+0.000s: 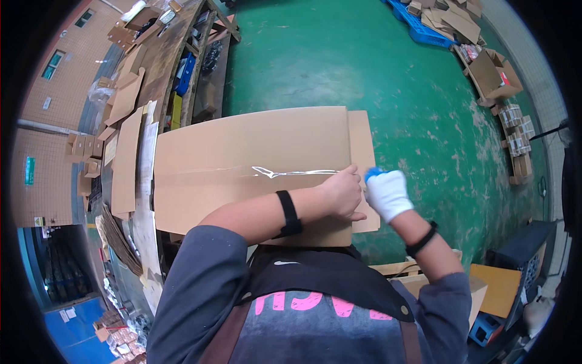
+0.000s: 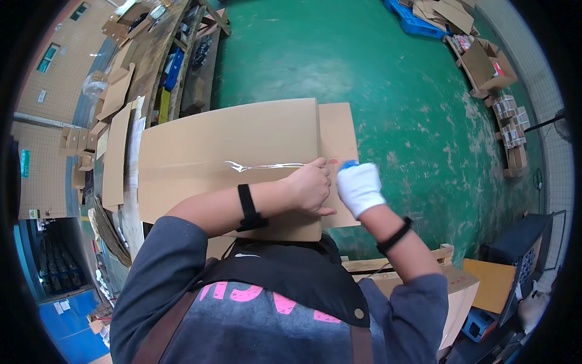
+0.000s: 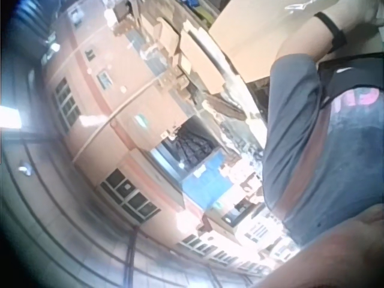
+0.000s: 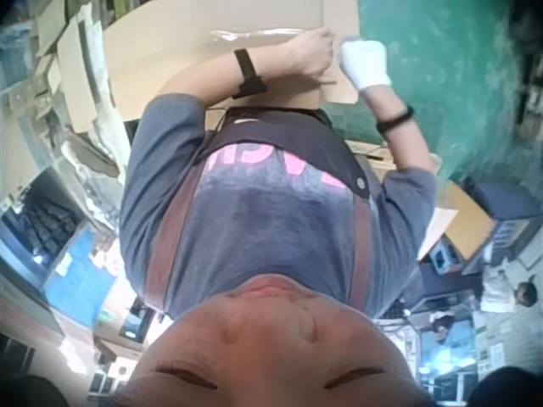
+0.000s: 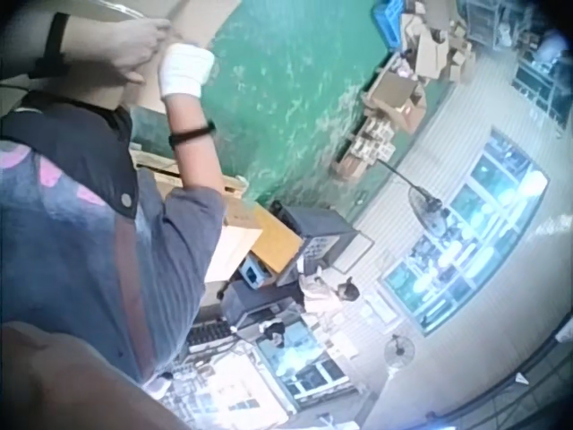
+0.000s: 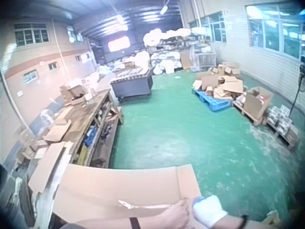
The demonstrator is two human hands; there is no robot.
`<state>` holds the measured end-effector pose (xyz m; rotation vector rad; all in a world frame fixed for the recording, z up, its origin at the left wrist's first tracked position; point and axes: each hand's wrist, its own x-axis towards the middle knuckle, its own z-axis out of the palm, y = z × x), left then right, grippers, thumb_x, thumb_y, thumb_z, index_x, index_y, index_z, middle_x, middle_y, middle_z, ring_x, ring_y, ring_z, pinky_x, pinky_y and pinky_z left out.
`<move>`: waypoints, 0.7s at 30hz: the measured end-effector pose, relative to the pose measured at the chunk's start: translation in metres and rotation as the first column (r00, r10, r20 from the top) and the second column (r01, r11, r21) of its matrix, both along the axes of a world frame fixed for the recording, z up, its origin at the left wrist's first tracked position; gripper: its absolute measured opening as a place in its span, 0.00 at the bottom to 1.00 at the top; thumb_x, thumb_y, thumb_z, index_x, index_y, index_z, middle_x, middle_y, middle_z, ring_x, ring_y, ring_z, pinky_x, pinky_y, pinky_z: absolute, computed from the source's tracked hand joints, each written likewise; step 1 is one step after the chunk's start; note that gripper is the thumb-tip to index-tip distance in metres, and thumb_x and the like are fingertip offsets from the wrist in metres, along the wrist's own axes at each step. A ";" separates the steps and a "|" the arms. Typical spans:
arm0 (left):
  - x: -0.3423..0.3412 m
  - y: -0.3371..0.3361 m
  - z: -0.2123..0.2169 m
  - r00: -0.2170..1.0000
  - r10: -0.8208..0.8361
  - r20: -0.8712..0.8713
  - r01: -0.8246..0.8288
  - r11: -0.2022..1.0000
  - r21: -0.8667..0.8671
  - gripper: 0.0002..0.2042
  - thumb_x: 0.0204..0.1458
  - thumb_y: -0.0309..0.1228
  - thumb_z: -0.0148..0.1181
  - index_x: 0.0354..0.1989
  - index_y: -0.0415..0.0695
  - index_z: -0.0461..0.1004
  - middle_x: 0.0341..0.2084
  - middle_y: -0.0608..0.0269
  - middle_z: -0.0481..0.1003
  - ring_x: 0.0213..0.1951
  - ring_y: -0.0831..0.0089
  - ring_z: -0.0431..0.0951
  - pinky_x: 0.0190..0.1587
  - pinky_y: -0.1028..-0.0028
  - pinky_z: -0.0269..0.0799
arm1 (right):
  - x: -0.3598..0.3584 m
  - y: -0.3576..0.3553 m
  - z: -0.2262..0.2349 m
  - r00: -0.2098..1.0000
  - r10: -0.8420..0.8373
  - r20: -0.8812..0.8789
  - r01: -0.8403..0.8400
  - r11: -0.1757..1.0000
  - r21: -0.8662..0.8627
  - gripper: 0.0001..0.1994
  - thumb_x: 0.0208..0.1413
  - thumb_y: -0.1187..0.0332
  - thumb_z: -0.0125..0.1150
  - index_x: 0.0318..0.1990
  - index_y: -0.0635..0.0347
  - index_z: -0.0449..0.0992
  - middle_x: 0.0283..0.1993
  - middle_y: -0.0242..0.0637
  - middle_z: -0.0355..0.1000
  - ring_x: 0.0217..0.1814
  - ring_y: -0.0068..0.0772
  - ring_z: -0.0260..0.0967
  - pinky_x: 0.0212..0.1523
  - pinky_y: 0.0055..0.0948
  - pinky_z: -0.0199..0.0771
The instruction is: Packing metal covers into partitioned cardboard boxes, sealing with tape, and moving them to a pallet.
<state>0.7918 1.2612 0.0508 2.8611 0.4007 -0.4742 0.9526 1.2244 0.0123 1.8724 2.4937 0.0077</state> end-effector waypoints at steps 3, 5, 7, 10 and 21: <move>0.013 0.007 0.012 0.985 0.014 -0.170 -0.006 0.999 0.046 0.34 0.52 0.64 0.44 0.26 0.41 0.82 0.34 0.57 0.79 0.42 0.59 0.73 0.59 0.62 0.54 | 0.000 -0.017 -0.067 0.995 -0.020 0.100 0.062 0.894 -0.444 0.09 0.45 0.63 0.59 0.27 0.55 0.82 0.31 0.45 0.78 0.33 0.45 0.78 0.33 0.41 0.76; 0.026 -0.009 0.017 0.933 0.027 -0.359 -0.014 0.999 0.038 0.34 0.52 0.63 0.44 0.37 0.42 0.81 0.37 0.57 0.79 0.46 0.59 0.74 0.57 0.57 0.57 | 0.001 -0.020 -0.077 0.965 -0.229 0.128 0.262 0.808 -0.528 0.13 0.48 0.58 0.58 0.30 0.55 0.83 0.33 0.46 0.78 0.39 0.45 0.78 0.39 0.40 0.76; 0.040 -0.026 -0.004 0.871 0.050 -0.489 -0.019 0.998 0.067 0.29 0.56 0.62 0.42 0.50 0.54 0.77 0.45 0.61 0.78 0.51 0.61 0.74 0.57 0.56 0.60 | 0.003 -0.017 -0.059 0.818 -0.574 0.033 0.503 0.686 -0.526 0.17 0.47 0.53 0.59 0.29 0.58 0.82 0.32 0.50 0.77 0.38 0.48 0.78 0.40 0.41 0.75; 0.032 -0.034 -0.022 0.987 -0.121 -0.105 0.088 0.957 -0.276 0.24 0.57 0.56 0.46 0.52 0.55 0.75 0.47 0.61 0.76 0.55 0.59 0.71 0.58 0.54 0.62 | 0.035 -0.013 -0.070 0.582 -0.755 -0.302 0.622 0.652 -0.433 0.25 0.46 0.43 0.63 0.23 0.61 0.79 0.25 0.47 0.76 0.26 0.45 0.75 0.29 0.39 0.71; -0.188 0.044 0.004 0.753 0.213 0.622 -0.524 0.767 0.371 0.34 0.59 0.54 0.45 0.70 0.48 0.52 0.69 0.49 0.51 0.70 0.55 0.49 0.69 0.52 0.38 | 0.015 -0.029 -0.012 0.072 -0.658 -0.749 0.715 0.558 -0.421 0.21 0.57 0.49 0.61 0.29 0.62 0.74 0.23 0.27 0.68 0.23 0.16 0.62 0.24 0.23 0.64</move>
